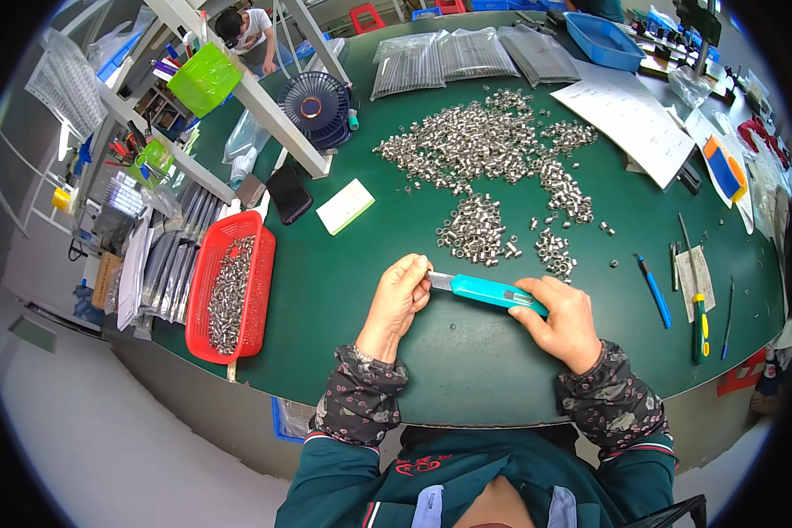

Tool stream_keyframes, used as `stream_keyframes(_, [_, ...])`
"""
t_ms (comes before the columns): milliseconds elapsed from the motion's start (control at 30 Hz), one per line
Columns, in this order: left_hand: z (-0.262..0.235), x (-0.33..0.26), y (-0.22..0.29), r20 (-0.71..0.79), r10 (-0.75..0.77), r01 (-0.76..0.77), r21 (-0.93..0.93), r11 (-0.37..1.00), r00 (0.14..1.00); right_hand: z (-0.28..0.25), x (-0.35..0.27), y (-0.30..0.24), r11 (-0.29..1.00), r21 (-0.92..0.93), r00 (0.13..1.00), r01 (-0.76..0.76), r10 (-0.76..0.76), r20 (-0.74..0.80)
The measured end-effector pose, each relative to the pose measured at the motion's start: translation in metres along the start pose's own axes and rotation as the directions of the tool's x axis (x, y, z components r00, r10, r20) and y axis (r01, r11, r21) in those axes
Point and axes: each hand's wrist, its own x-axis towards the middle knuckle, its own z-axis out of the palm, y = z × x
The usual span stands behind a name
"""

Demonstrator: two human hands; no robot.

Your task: The person scrapes small metal parts one at a time using a utility knife, places them into a basket, sets the knife down on the table, and takes off their glasses.

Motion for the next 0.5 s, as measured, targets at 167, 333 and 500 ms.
stream_keyframes(167, [-0.003, 0.0004, -0.0003, 0.03, -0.001, 0.0, 0.01, 1.0, 1.0, -0.0013, 0.0004, -0.0007, 1.0, 0.008, 1.0, -0.002, 0.002, 0.019])
stream_keyframes(333, [-0.0051, 0.0003, 0.001, 0.056, -0.013, 0.013, 0.009, 1.0, 0.998, -0.0014, 0.0001, -0.0002, 1.0, 0.019, 1.0, 0.008, -0.008, 0.026])
stream_keyframes(500, [-0.0063, -0.0012, 0.0046, 0.079, -0.082, 0.081, 0.016, 0.997, 0.994, -0.0034, 0.0008, -0.0016, 0.999, 0.026, 0.999, 0.023, -0.024, 0.035])
